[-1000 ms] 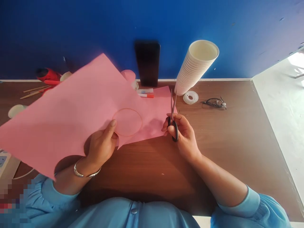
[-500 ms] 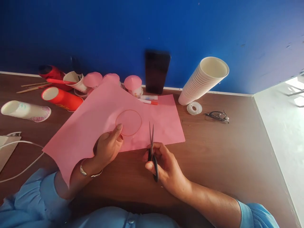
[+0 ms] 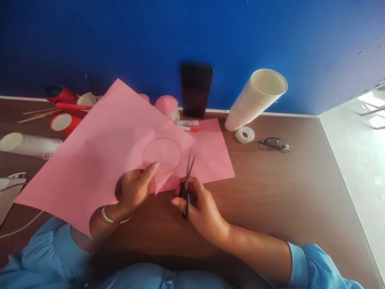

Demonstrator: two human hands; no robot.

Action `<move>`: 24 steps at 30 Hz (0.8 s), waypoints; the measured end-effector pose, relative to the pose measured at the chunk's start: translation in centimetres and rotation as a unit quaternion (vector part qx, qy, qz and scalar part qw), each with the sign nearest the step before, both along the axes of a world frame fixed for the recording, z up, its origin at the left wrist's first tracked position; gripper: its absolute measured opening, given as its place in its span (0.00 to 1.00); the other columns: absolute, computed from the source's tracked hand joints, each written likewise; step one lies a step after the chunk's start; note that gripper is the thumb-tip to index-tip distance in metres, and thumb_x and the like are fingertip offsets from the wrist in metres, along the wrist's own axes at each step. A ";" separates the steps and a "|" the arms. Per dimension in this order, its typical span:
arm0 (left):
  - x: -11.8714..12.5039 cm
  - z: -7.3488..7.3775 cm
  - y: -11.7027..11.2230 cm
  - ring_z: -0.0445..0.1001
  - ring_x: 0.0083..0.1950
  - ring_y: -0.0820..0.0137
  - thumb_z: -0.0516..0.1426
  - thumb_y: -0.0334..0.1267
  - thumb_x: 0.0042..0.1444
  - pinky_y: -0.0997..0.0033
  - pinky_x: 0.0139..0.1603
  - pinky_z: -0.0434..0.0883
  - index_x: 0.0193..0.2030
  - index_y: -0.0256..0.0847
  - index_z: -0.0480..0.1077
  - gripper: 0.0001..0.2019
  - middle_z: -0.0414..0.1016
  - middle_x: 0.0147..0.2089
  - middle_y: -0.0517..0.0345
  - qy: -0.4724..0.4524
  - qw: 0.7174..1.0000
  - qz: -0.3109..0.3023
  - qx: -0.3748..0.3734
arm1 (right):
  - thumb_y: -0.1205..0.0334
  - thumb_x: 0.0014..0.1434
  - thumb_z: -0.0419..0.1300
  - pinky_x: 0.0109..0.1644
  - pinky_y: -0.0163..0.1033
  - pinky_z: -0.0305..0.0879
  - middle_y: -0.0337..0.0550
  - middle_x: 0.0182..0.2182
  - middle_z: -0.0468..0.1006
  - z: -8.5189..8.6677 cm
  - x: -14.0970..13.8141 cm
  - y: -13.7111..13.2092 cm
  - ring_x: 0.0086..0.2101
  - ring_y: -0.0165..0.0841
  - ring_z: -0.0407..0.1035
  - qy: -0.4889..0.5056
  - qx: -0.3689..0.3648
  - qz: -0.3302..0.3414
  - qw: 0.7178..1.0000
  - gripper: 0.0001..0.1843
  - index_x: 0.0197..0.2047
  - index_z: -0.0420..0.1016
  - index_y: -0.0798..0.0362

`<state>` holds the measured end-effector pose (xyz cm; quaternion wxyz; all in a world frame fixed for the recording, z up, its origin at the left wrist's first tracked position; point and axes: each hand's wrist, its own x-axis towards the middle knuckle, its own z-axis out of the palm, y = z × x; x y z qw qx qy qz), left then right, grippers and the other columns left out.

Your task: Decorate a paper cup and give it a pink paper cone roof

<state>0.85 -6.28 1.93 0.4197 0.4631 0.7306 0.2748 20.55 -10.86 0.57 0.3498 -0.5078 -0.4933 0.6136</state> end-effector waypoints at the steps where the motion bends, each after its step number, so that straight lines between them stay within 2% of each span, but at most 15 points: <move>1: 0.0 0.2 -0.1 0.49 0.20 0.76 0.58 0.64 0.57 0.68 0.23 0.46 0.16 0.43 0.46 0.35 0.45 0.16 0.65 0.009 1.000 -0.002 0.002 | 0.36 0.62 0.66 0.41 0.38 0.69 0.40 0.39 0.77 0.0 -0.3 0.0 0.36 0.33 0.71 0.007 0.009 -0.003 1.000 0.24 0.46 0.69 0.48; 4: 0.3 0.7 -0.2 0.58 0.19 0.75 0.59 0.59 0.57 0.71 0.21 0.53 0.13 0.43 0.54 0.32 0.54 0.13 0.63 0.029 0.999 -0.005 0.025 | 0.34 0.63 0.63 0.41 0.39 0.69 0.40 0.38 0.75 -0.2 -0.9 0.0 0.36 0.33 0.70 0.017 0.037 -0.007 0.999 0.26 0.48 0.68 0.48; 8: 1.1 1.1 -0.5 0.73 0.24 0.68 0.59 0.52 0.54 0.73 0.25 0.67 0.12 0.44 0.59 0.25 0.68 0.15 0.60 0.006 0.991 0.007 0.137 | 0.30 0.63 0.59 0.39 0.40 0.68 0.41 0.38 0.75 -0.2 -1.3 -0.1 0.35 0.34 0.70 0.010 0.055 0.006 0.998 0.31 0.52 0.66 0.48; 11: 1.2 1.3 -0.8 0.79 0.27 0.65 0.59 0.48 0.57 0.73 0.31 0.74 0.15 0.44 0.65 0.22 0.76 0.19 0.57 0.015 0.988 -0.034 0.152 | 0.28 0.63 0.57 0.38 0.39 0.67 0.41 0.38 0.75 -0.4 -1.2 -0.2 0.34 0.34 0.69 0.000 0.072 0.005 0.997 0.32 0.51 0.66 0.48; 13: 1.2 1.5 -1.0 0.82 0.31 0.63 0.58 0.46 0.60 0.72 0.39 0.77 0.18 0.43 0.71 0.20 0.80 0.23 0.56 0.035 0.985 -0.073 0.155 | 0.27 0.63 0.57 0.37 0.39 0.66 0.40 0.36 0.75 -0.6 -1.2 -0.2 0.33 0.33 0.68 -0.009 0.087 -0.002 0.996 0.32 0.50 0.66 0.48; 15: 1.2 1.7 -1.0 0.85 0.38 0.61 0.58 0.46 0.62 0.70 0.47 0.78 0.22 0.43 0.76 0.19 0.84 0.28 0.55 0.053 0.980 -0.093 0.167 | 0.28 0.63 0.57 0.36 0.38 0.65 0.39 0.35 0.74 -0.8 -1.2 -0.2 0.32 0.33 0.67 -0.013 0.099 -0.008 0.995 0.30 0.48 0.65 0.48; 18: 1.3 1.9 -0.9 0.85 0.45 0.57 0.58 0.47 0.64 0.67 0.53 0.78 0.28 0.44 0.81 0.17 0.86 0.34 0.54 0.060 0.977 -0.112 0.172 | 0.31 0.65 0.58 0.37 0.38 0.65 0.38 0.35 0.75 -1.0 -1.1 0.0 0.32 0.32 0.67 -0.015 0.107 -0.013 0.994 0.28 0.47 0.65 0.49; 22: 1.3 1.4 -0.9 0.84 0.49 0.56 0.58 0.47 0.64 0.62 0.60 0.77 0.39 0.44 0.84 0.14 0.86 0.35 0.55 0.051 0.972 -0.117 0.199 | 0.31 0.65 0.58 0.37 0.37 0.65 0.38 0.34 0.74 -1.0 -1.0 0.1 0.32 0.32 0.67 -0.019 0.102 -0.013 0.995 0.29 0.48 0.65 0.49; 24: 1.1 0.9 -1.1 0.84 0.51 0.55 0.61 0.46 0.62 0.62 0.62 0.76 0.40 0.45 0.84 0.11 0.86 0.34 0.55 0.011 0.978 -0.093 0.186 | 0.31 0.65 0.58 0.37 0.37 0.65 0.37 0.34 0.74 -1.0 -1.0 0.2 0.32 0.31 0.66 -0.012 0.098 -0.012 0.995 0.28 0.48 0.64 0.49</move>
